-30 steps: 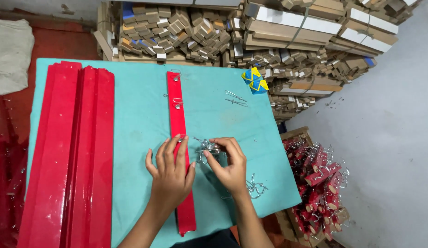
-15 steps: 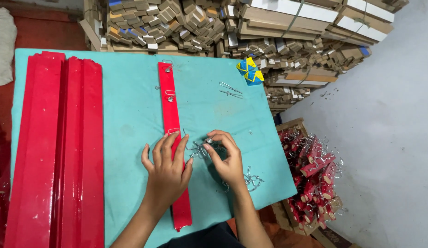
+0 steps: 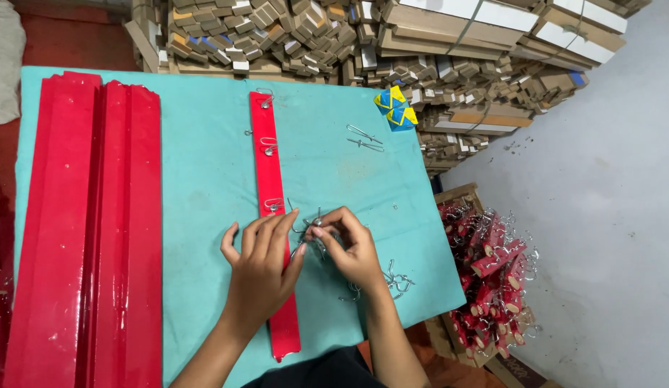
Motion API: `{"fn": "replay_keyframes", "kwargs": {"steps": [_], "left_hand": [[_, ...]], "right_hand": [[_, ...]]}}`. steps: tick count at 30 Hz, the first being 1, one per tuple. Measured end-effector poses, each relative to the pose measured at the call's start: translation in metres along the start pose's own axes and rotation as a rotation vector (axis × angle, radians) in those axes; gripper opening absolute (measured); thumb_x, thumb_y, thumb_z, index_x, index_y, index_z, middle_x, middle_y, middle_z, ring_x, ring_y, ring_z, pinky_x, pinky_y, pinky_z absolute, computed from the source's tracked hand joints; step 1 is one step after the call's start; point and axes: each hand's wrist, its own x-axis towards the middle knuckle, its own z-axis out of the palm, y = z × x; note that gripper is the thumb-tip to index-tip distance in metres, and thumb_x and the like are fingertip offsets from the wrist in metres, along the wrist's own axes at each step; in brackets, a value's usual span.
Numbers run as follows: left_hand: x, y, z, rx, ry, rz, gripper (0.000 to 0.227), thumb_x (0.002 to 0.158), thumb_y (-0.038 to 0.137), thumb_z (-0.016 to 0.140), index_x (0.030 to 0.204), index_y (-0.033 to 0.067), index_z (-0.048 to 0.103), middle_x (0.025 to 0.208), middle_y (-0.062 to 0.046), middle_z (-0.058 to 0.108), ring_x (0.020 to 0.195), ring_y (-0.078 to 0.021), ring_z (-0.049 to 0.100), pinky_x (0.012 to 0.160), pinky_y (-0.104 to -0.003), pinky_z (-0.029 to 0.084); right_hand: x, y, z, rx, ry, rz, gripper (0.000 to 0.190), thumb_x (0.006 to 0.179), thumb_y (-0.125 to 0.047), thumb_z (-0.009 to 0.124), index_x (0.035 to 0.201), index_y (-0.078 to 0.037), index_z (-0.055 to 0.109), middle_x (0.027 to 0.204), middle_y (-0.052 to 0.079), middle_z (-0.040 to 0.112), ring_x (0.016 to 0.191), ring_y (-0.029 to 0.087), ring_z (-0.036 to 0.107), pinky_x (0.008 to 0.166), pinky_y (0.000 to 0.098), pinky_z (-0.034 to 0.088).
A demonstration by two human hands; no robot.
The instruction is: The person assembles red plastic hangers by inserting metal hooks and nails into pre-drilled holes. They work one hanger at a time, securing each hook with a nail, then place the finished hanger into a cardboard box.
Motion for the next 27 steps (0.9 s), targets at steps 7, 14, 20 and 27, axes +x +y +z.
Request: {"fn": "replay_keyframes", "kwargs": {"steps": [7, 14, 20, 27], "left_hand": [[-0.007, -0.026, 0.007, -0.255, -0.114, 0.001, 0.021, 0.103, 0.036, 0.057, 0.115, 0.0233, 0.067, 0.085, 0.009, 0.059, 0.085, -0.0140, 0.063, 0.091, -0.038, 0.040], [-0.007, -0.002, -0.031, -0.899, -0.337, -0.609, 0.033, 0.103, 0.028, 0.057, 0.076, 0.0108, 0.065, 0.064, 0.002, 0.058, 0.060, -0.0081, 0.050, 0.060, -0.024, 0.041], [-0.033, -0.009, -0.028, -0.459, -0.307, -0.369, 0.026, 0.105, 0.030, 0.044, 0.113, 0.0176, 0.065, 0.107, 0.002, 0.069, 0.104, -0.0227, 0.063, 0.092, -0.041, 0.039], [-0.063, -0.025, -0.024, -0.177, -0.285, -0.167, 0.036, 0.098, 0.023, 0.058, 0.133, 0.0192, 0.062, 0.139, -0.001, 0.055, 0.124, -0.0278, 0.053, 0.095, -0.048, 0.042]], "right_hand": [[0.001, 0.013, -0.013, 0.188, -0.461, 0.153, 0.012, 0.093, 0.006, 0.070, 0.103, 0.000, 0.068, 0.077, 0.010, 0.072, 0.074, 0.013, 0.066, 0.076, 0.0326, 0.057], [-0.010, -0.001, -0.018, 0.355, -0.612, 0.115, 0.050, 0.082, 0.002, 0.084, 0.125, -0.001, 0.059, 0.107, 0.010, 0.063, 0.095, 0.017, 0.062, 0.089, 0.0281, 0.056], [-0.018, -0.002, 0.007, 0.059, -0.370, 0.019, 0.005, 0.101, -0.005, 0.065, 0.103, -0.001, 0.067, 0.092, 0.010, 0.070, 0.080, 0.017, 0.066, 0.075, 0.0271, 0.056], [-0.018, -0.006, 0.007, -0.172, -0.412, 0.017, 0.008, 0.097, 0.000, 0.062, 0.098, -0.004, 0.069, 0.095, 0.006, 0.075, 0.091, 0.016, 0.072, 0.084, 0.0273, 0.057]]}}
